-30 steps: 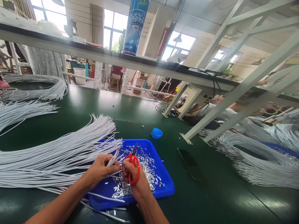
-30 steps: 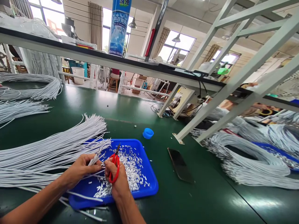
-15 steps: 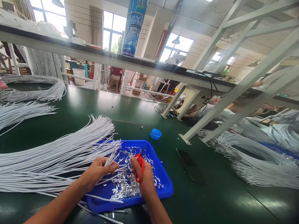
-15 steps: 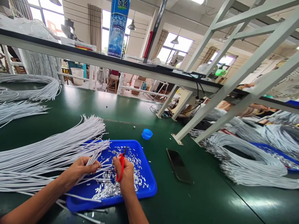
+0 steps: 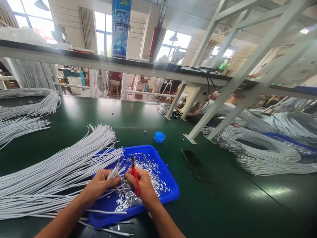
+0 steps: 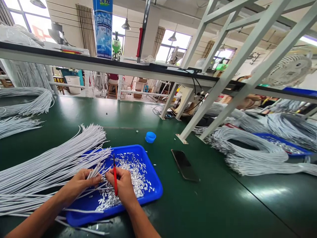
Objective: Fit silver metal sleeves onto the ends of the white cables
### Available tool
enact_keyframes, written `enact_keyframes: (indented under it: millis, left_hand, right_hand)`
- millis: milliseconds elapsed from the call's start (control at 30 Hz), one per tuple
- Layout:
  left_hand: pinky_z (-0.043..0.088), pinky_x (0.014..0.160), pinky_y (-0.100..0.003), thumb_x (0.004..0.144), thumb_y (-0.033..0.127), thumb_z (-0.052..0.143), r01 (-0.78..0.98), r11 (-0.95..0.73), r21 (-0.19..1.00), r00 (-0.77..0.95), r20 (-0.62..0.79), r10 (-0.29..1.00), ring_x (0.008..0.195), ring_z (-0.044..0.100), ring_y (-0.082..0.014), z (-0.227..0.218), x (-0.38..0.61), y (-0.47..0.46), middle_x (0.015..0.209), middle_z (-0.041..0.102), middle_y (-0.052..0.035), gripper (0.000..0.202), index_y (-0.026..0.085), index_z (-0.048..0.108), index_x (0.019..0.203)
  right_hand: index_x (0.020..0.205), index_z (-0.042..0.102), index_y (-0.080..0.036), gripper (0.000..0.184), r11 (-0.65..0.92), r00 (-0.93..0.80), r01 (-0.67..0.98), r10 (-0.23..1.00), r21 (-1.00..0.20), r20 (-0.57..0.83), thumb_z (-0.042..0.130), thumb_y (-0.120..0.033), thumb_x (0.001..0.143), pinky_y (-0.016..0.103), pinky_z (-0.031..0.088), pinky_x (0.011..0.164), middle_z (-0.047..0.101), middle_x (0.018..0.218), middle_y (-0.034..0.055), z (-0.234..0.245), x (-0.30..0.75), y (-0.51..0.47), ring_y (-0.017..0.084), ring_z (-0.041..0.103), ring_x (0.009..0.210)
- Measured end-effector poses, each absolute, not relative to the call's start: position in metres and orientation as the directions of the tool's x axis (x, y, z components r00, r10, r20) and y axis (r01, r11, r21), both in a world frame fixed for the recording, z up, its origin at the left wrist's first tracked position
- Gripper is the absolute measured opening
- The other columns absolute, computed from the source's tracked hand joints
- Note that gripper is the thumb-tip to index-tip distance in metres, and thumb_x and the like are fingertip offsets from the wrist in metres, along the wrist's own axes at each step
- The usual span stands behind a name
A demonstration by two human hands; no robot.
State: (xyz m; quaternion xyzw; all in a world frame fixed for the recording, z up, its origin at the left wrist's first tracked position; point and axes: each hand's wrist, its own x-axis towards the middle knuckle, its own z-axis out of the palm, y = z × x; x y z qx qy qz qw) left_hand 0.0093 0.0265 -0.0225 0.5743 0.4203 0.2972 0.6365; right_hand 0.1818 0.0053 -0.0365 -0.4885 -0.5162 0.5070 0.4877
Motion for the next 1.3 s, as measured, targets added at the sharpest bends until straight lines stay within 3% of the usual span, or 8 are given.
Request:
enact_keyframes:
  millis: [167,333,500,600,733,1000,1300]
  left_hand:
    - [0.037,0.068,-0.025,0.068,0.045,0.068,0.028,0.161,0.987,0.48,-0.154,0.863,0.07,0.05,-0.0162,-0.008,0.016,0.029,0.074,0.061,-0.002,0.034,0.015,0.067,0.085]
    - [0.036,0.064,-0.024,0.063,0.039,0.073,0.032,0.131,0.991,0.479,-0.131,0.868,0.065,0.049,-0.0134,-0.001,0.024,0.036,0.068,0.059,0.0,0.031,0.013,0.068,0.079]
    - [0.035,0.053,-0.023,0.054,0.033,0.08,-0.06,0.261,0.964,0.388,-0.218,0.896,0.05,0.045,-0.0082,-0.006,0.027,0.043,0.058,0.055,0.0037,0.033,0.013,0.066,0.075]
    - [0.033,0.049,-0.021,0.049,0.029,0.083,-0.122,0.305,0.944,0.337,-0.25,0.908,0.046,0.046,-0.0073,-0.006,0.027,0.045,0.055,0.056,0.0039,0.036,0.013,0.065,0.075]
    - [0.025,0.043,-0.018,0.049,0.03,0.083,-0.114,0.314,0.943,0.31,-0.266,0.913,0.042,0.04,-0.0048,-0.006,0.028,0.046,0.05,0.051,0.0055,0.033,0.012,0.063,0.07]
    - [0.022,0.043,-0.019,0.06,0.033,0.076,0.001,0.122,0.993,0.248,-0.118,0.961,0.044,0.031,-0.0048,-0.011,0.031,0.042,0.049,0.044,0.007,0.028,0.012,0.065,0.075]
    - [0.031,0.05,-0.022,0.064,0.031,0.071,0.152,-0.067,0.986,0.19,0.037,0.981,0.049,0.041,-0.0093,-0.01,0.034,0.039,0.058,0.051,0.0037,0.018,0.015,0.069,0.072]
  right_hand:
    - [0.066,0.064,-0.014,0.025,-0.03,-0.095,-0.004,0.995,-1.0,-0.029,0.07,-0.038,0.066,0.02,0.028,0.047,0.046,0.052,-0.004,-0.035,0.193,0.009,0.008,0.036,0.049]
    - [0.079,0.067,-0.015,0.028,0.042,-0.016,-0.07,0.999,-0.997,0.044,0.068,-0.04,0.067,0.022,0.032,0.052,0.053,0.062,-0.0016,-0.026,0.201,0.01,0.01,0.041,0.054]
    - [0.084,0.064,-0.018,0.023,0.172,-0.036,0.263,0.985,-0.949,0.168,0.065,-0.038,0.072,0.023,0.035,0.056,0.057,0.072,-0.0004,-0.024,0.211,0.008,0.013,0.047,0.063]
    - [0.07,0.061,-0.018,0.02,0.191,-0.091,0.412,0.982,-0.891,0.168,0.063,-0.038,0.073,0.022,0.032,0.053,0.054,0.066,-0.002,-0.025,0.217,0.006,0.012,0.044,0.059]
    - [0.05,0.05,-0.017,0.032,0.219,-0.165,0.513,0.974,-0.83,0.155,0.063,-0.037,0.073,0.022,0.026,0.049,0.046,0.055,-0.0039,-0.029,0.217,0.005,0.01,0.038,0.052]
    - [0.046,0.044,-0.017,0.038,0.18,-0.178,0.434,0.978,-0.883,0.112,0.061,-0.036,0.073,0.022,0.021,0.046,0.038,0.05,-0.0041,-0.036,0.214,0.004,0.01,0.032,0.05]
    - [0.048,0.033,-0.018,0.041,0.126,-0.203,0.406,0.978,-0.905,0.045,0.058,-0.039,0.074,0.023,0.02,0.047,0.032,0.051,-0.0044,-0.039,0.211,0.005,0.009,0.029,0.051]
